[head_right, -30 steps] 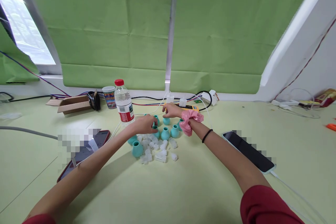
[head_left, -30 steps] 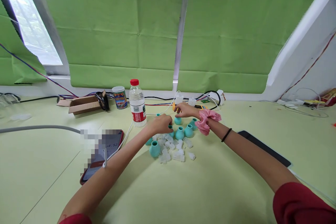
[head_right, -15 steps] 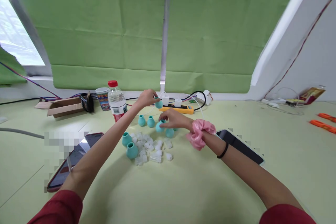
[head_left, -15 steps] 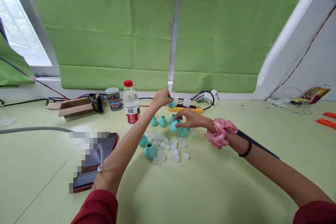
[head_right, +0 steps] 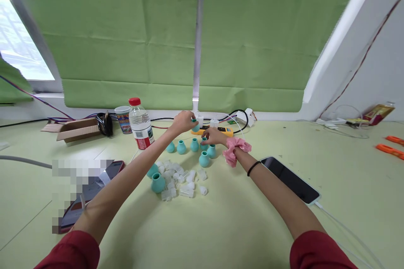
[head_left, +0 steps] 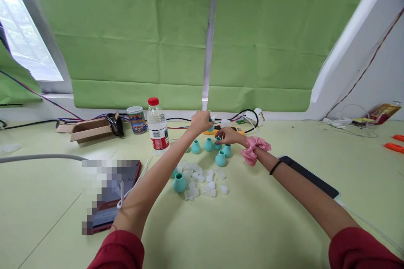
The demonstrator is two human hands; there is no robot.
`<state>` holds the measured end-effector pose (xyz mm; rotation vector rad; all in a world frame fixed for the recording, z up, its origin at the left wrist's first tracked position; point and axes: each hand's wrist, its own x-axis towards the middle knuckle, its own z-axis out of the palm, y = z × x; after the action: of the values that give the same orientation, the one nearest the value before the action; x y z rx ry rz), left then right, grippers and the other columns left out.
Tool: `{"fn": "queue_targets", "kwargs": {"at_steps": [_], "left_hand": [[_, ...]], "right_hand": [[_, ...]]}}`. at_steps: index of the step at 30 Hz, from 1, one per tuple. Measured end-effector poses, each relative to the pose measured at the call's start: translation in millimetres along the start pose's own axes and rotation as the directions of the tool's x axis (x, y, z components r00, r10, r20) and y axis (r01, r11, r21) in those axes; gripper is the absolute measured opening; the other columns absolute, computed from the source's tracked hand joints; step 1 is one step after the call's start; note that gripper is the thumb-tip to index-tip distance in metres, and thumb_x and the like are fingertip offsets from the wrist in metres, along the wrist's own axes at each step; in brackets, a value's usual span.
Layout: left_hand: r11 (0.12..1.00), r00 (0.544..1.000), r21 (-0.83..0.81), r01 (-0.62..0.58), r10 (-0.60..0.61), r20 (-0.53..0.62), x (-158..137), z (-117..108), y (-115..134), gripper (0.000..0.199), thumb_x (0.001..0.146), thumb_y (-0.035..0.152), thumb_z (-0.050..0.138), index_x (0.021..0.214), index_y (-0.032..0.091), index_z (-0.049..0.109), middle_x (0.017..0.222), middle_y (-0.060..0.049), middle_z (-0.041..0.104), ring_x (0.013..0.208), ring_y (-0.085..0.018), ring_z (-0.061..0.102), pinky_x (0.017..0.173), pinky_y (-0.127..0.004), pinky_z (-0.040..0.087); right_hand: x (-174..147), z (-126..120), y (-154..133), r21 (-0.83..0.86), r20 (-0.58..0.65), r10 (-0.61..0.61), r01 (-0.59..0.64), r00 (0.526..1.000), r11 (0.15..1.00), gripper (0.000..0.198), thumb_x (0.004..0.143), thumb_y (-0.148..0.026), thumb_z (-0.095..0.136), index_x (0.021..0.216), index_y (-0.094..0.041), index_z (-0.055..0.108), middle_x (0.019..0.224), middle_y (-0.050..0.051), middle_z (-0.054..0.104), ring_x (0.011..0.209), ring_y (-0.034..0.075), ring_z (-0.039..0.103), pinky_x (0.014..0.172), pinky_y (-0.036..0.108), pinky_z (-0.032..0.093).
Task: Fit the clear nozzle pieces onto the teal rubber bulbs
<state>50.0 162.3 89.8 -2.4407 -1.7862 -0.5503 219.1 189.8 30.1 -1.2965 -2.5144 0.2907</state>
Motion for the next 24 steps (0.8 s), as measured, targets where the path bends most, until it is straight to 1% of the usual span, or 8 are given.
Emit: {"fn": "queue_targets", "kwargs": {"at_steps": [5, 8, 12, 14, 16, 19, 21, 24], "left_hand": [[0.995, 0.994, -0.022, -0.100, 0.099, -0.040, -2.4, -0.2, 17.5, 0.028, 0.077, 0.034, 0.047, 0.098, 0.018, 0.055, 0.096, -0.007, 0.059, 0.093, -0.022, 0.052, 0.074, -0.033, 0.043], [0.984, 0.984, -0.029, -0.176, 0.176, 0.001, 4.2, 8.3, 27.2, 0.026, 0.079, 0.032, 0.048, 0.098, 0.016, 0.054, 0.096, -0.006, 0.058, 0.092, -0.020, 0.052, 0.075, -0.035, 0.043], [0.965, 0.962, -0.031, -0.262, 0.264, 0.076, 16.2, 24.2, 39.4, 0.027, 0.082, 0.030, 0.046, 0.102, 0.013, 0.051, 0.104, -0.007, 0.053, 0.092, -0.018, 0.052, 0.078, -0.039, 0.043], [0.952, 0.944, -0.032, -0.304, 0.305, 0.122, 18.5, 32.3, 45.0, 0.027, 0.082, 0.029, 0.046, 0.104, 0.014, 0.050, 0.106, -0.007, 0.052, 0.093, -0.018, 0.052, 0.079, -0.039, 0.043], [0.939, 0.922, -0.033, -0.343, 0.343, 0.179, 17.3, 39.6, 50.3, 0.027, 0.082, 0.028, 0.047, 0.105, 0.014, 0.049, 0.107, -0.007, 0.051, 0.095, -0.019, 0.051, 0.080, -0.040, 0.043], [0.918, 0.879, -0.037, -0.395, 0.389, 0.277, 11.3, 48.0, 56.7, 0.026, 0.081, 0.028, 0.048, 0.103, 0.013, 0.051, 0.107, -0.007, 0.051, 0.097, -0.020, 0.050, 0.082, -0.042, 0.041], [0.908, 0.853, -0.042, -0.418, 0.408, 0.325, 6.8, 51.3, 58.8, 0.026, 0.081, 0.028, 0.049, 0.102, 0.013, 0.051, 0.107, -0.007, 0.052, 0.098, -0.020, 0.050, 0.083, -0.043, 0.040], [0.903, 0.844, -0.042, -0.427, 0.415, 0.340, 1.9, 53.4, 58.0, 0.027, 0.081, 0.028, 0.049, 0.104, 0.013, 0.051, 0.110, -0.008, 0.050, 0.101, -0.021, 0.047, 0.085, -0.045, 0.038]], "right_hand": [[-21.1, -16.1, 11.8, 0.072, 0.054, 0.032, -0.036, 0.998, 0.997, 0.049, 0.071, -0.051, 0.049, 0.097, -0.011, 0.060, 0.066, 0.005, 0.063, 0.055, 0.012, 0.055, 0.052, 0.021, 0.041], [-39.9, -12.0, 13.3, 0.082, 0.097, 0.023, -0.031, 0.995, 0.996, 0.048, 0.065, -0.049, 0.057, 0.096, -0.013, 0.060, 0.064, 0.002, 0.062, 0.052, 0.010, 0.053, 0.050, 0.020, 0.039], [-59.7, -7.8, 20.5, 0.027, 0.037, 0.042, -0.043, 0.998, 0.999, 0.033, 0.065, -0.045, 0.056, 0.070, -0.013, 0.061, 0.056, -0.001, 0.054, 0.051, 0.009, 0.045, 0.049, 0.020, 0.033], [-65.9, -16.4, 30.6, -0.014, -0.008, 0.081, -0.081, 0.997, 0.997, 0.031, 0.065, -0.043, 0.054, 0.057, -0.013, 0.056, 0.049, -0.003, 0.046, 0.048, 0.008, 0.039, 0.046, 0.020, 0.028], [-69.4, -28.0, 41.8, -0.048, -0.048, 0.134, -0.137, 0.990, 0.989, 0.030, 0.065, -0.041, 0.054, 0.053, -0.013, 0.052, 0.045, -0.004, 0.040, 0.045, 0.008, 0.035, 0.044, 0.021, 0.025], [-69.4, -36.3, 51.4, -0.079, -0.086, 0.198, -0.205, 0.976, 0.976, 0.027, 0.066, -0.039, 0.052, 0.055, -0.014, 0.052, 0.047, -0.004, 0.042, 0.046, 0.009, 0.038, 0.045, 0.021, 0.026], [-66.4, -31.6, 51.0, -0.085, -0.079, 0.224, -0.231, 0.971, 0.969, 0.025, 0.066, -0.038, 0.053, 0.060, -0.014, 0.055, 0.051, -0.003, 0.047, 0.049, 0.010, 0.042, 0.046, 0.021, 0.029], [-61.2, -17.5, 45.0, -0.076, -0.007, 0.256, -0.256, 0.967, 0.964, 0.022, 0.064, -0.035, 0.057, 0.067, -0.014, 0.057, 0.054, -0.001, 0.052, 0.049, 0.010, 0.048, 0.046, 0.020, 0.033]]}}
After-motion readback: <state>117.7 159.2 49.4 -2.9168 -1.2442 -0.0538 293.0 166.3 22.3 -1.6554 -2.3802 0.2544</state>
